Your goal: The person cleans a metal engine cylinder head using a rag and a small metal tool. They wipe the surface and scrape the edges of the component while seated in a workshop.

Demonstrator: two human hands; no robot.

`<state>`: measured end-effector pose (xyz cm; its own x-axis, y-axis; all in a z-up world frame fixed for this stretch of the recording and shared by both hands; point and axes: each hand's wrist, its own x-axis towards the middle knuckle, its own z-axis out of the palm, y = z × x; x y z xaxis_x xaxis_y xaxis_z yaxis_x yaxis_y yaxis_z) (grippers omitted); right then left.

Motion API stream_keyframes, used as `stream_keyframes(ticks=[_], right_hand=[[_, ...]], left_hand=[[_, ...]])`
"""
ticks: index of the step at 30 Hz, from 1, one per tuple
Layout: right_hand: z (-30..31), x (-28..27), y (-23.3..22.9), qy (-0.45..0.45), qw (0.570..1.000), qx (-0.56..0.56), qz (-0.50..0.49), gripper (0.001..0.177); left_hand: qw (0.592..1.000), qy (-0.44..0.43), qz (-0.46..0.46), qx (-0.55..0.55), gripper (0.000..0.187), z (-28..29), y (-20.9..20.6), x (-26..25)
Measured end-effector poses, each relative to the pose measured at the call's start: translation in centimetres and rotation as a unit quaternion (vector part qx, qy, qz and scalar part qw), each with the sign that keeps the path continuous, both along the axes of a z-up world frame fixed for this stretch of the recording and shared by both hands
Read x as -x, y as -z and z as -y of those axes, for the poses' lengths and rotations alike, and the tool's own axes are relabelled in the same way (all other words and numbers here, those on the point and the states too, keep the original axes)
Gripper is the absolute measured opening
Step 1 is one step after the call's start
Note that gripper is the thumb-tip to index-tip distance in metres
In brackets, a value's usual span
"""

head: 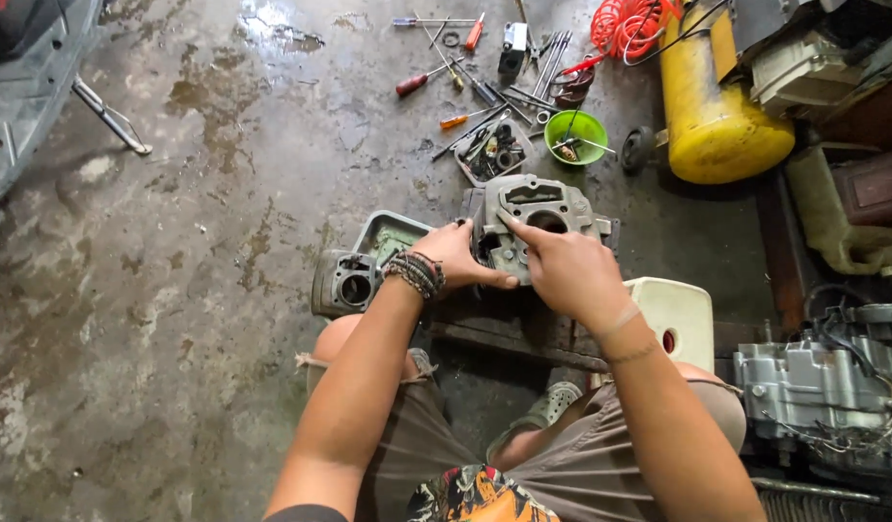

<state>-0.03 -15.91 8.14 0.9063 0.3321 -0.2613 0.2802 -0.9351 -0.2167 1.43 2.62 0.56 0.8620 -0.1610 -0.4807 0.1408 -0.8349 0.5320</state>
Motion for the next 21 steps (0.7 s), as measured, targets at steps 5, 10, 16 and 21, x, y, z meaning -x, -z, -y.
stream_keyframes(ticks=[5, 10, 16, 21], right_hand=[[-1.8, -4.8, 3.3, -0.014, 0.996, 0.005, 0.087, 0.051], [-1.8, -1.9, 0.0, -0.003, 0.996, -0.026, 0.080, 0.051], [-0.8, -4.4, 2.1, -0.007, 0.999, -0.027, 0.023, 0.048], [-0.9, -2.8, -2.3, 0.011, 0.994, -0.108, 0.018, 0.045]], left_hand=[[1.000, 0.004, 0.000, 0.005, 0.142, -0.1, -0.7, 0.5], [1.000, -0.009, -0.001, 0.021, 0.139, -0.5, -2.0, 1.2], [0.999, -0.001, 0.019, 0.026, 0.127, -0.3, -0.9, 0.9], [0.999, 0.005, 0.022, 0.031, 0.121, -0.2, -2.5, 2.0]])
